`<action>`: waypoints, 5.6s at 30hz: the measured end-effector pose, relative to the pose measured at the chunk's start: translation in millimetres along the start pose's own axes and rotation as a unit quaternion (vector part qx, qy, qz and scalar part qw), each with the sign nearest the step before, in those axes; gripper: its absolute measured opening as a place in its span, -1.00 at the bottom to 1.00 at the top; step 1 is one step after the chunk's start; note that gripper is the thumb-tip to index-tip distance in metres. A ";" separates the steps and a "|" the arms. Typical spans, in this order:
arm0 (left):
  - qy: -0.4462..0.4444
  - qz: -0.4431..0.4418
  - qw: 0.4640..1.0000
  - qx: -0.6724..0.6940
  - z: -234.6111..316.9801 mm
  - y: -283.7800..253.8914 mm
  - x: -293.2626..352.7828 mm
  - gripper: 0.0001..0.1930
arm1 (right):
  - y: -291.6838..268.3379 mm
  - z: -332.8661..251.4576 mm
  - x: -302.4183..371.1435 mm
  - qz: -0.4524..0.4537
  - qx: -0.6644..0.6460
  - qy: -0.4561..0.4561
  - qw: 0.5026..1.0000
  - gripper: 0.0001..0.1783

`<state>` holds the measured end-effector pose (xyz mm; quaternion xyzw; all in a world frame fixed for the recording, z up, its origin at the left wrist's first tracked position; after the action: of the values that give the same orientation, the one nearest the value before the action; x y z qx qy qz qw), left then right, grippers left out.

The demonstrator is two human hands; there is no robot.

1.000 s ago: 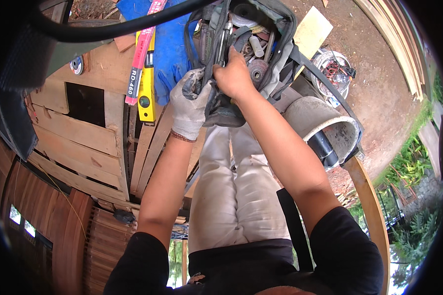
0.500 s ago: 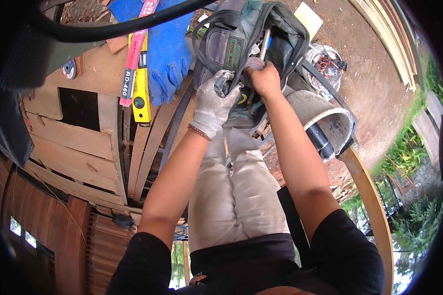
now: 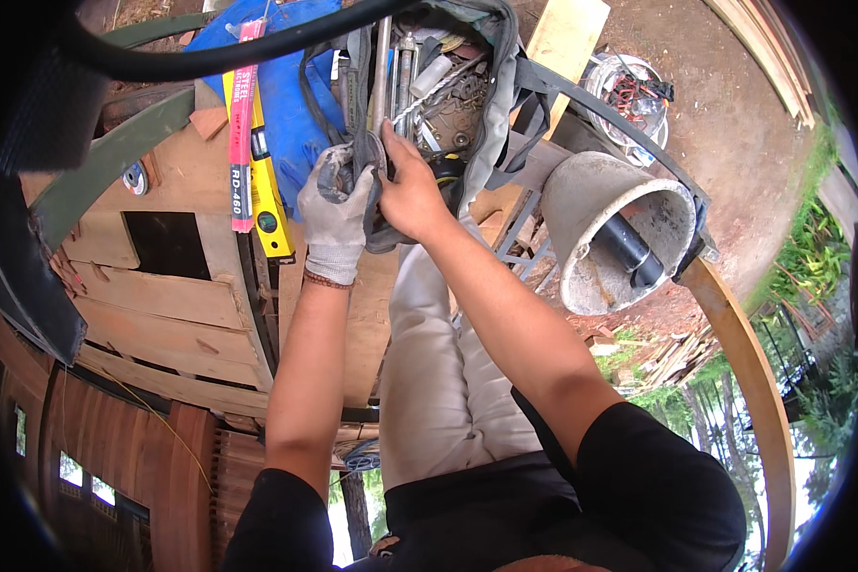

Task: The person installs wooden slats onto a ceiling structure. They position slats, use a power drill to fasten them, and retrieve tools from a bag. The person also walks across the wooden floor to access different areas.

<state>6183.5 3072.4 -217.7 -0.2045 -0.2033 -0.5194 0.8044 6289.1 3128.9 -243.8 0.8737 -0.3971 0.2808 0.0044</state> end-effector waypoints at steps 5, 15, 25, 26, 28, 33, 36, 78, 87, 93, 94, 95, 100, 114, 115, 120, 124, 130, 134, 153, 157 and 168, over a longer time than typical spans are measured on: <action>-0.026 -0.052 0.998 -0.017 -3.9 10.8 3.5 -0.68 | -54.2 5.0 26.4 0.041 0.210 0.105 0.971 -0.59; -0.022 -0.028 0.996 -0.079 -0.3 33.5 12.5 -0.71 | -38.8 36.9 31.3 -0.026 0.378 0.236 0.895 -0.55; 0.001 0.005 0.997 -0.075 -3.8 12.0 13.2 -0.66 | -19.0 37.4 43.0 -0.146 0.381 0.075 0.910 -0.73; 0.004 0.010 0.997 -0.076 -1.8 9.0 12.3 -0.68 | -19.9 34.7 42.3 -0.142 0.375 0.064 0.914 -0.74; -0.020 0.004 0.998 -0.066 -1.1 7.5 11.1 -0.65 | -23.5 31.3 37.9 -0.104 0.315 0.074 0.941 -0.75; -0.007 0.010 0.998 -0.057 2.9 14.5 10.3 -0.63 | -49.8 34.4 -20.1 0.117 0.067 0.214 0.967 -0.69; 0.014 0.030 0.999 0.026 7.1 20.5 -3.7 -0.65 | -49.2 39.0 -56.6 0.091 0.143 0.263 0.950 -0.55; 0.012 0.063 0.997 0.052 3.5 12.1 -21.8 -0.68 | -30.0 14.8 5.9 0.120 0.028 0.255 0.959 -0.64; 0.013 0.049 0.993 0.103 -0.9 16.3 -25.5 -0.68 | -60.2 -2.8 -95.9 0.277 0.128 0.084 0.949 -0.39; 0.022 0.053 0.996 0.075 -3.7 11.5 -23.4 -0.68 | -58.5 12.6 -158.5 0.206 0.147 0.062 0.965 -0.74; 0.026 0.058 0.996 0.069 -4.8 11.0 -24.2 -0.69 | -48.8 9.7 -152.2 0.171 0.206 0.034 0.963 -0.75; 0.029 0.070 0.995 0.064 -8.4 9.3 -24.4 -0.70 | -36.1 -11.0 -135.3 0.205 0.188 -0.030 0.960 -0.74; 0.016 0.080 0.996 0.029 -10.1 11.0 -31.0 -0.63 | -17.1 -20.4 -113.3 0.217 0.294 -0.126 0.922 -0.85; -0.008 0.080 0.997 0.011 9.6 -7.6 -16.4 -0.70 | -73.7 -42.0 -28.3 -0.287 0.404 -0.008 0.869 -0.84; -0.007 0.076 0.997 0.018 8.6 -6.1 -19.5 -0.70 | -82.3 -44.0 -52.1 -0.213 0.425 -0.046 0.878 -0.83; -0.003 0.064 0.997 0.051 6.6 8.5 -21.0 -0.68 | -91.4 -14.9 -151.9 -0.117 0.553 -0.074 0.822 -0.74; 0.008 0.060 0.998 0.004 13.5 15.4 -19.7 -0.67 | -101.3 -13.4 -164.7 -0.172 0.659 -0.100 0.725 -0.56; 0.029 0.088 0.996 -0.015 10.2 12.7 -24.4 -0.67 | -114.4 -55.8 -186.0 -0.300 0.665 -0.017 0.684 -0.45; 0.014 0.076 0.997 -0.011 8.4 7.9 -27.5 -0.68 | -115.1 -8.4 -182.3 -0.215 0.675 -0.207 0.675 -0.63; 0.008 0.043 0.999 -0.022 -1.6 3.7 -20.5 -0.68 | -100.1 -1.8 -177.8 -0.261 0.647 -0.077 0.712 -0.64; -0.024 0.018 0.999 0.035 4.1 4.8 -20.3 -0.69 | -115.7 5.0 -169.1 -0.235 0.614 -0.214 0.723 -0.62; -0.017 0.000 0.989 -0.144 -11.1 4.6 -30.7 -0.66 | -145.5 -33.6 -170.9 -0.421 0.474 0.066 0.771 -0.68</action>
<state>6177.4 3091.3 -244.0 -0.3269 -0.1404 -0.5400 0.7628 6284.0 3354.4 -268.7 0.8241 0.1947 0.4606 -0.2659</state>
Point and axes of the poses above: each hand's wrist, its own x-axis away from the middle knuckle, its own y-axis out of the palm, z = x × y, the point moved 2 cm from there along -x, towards the middle knuckle, and after that the axes turned 11 degrees about -z, right-handed, at the moved point
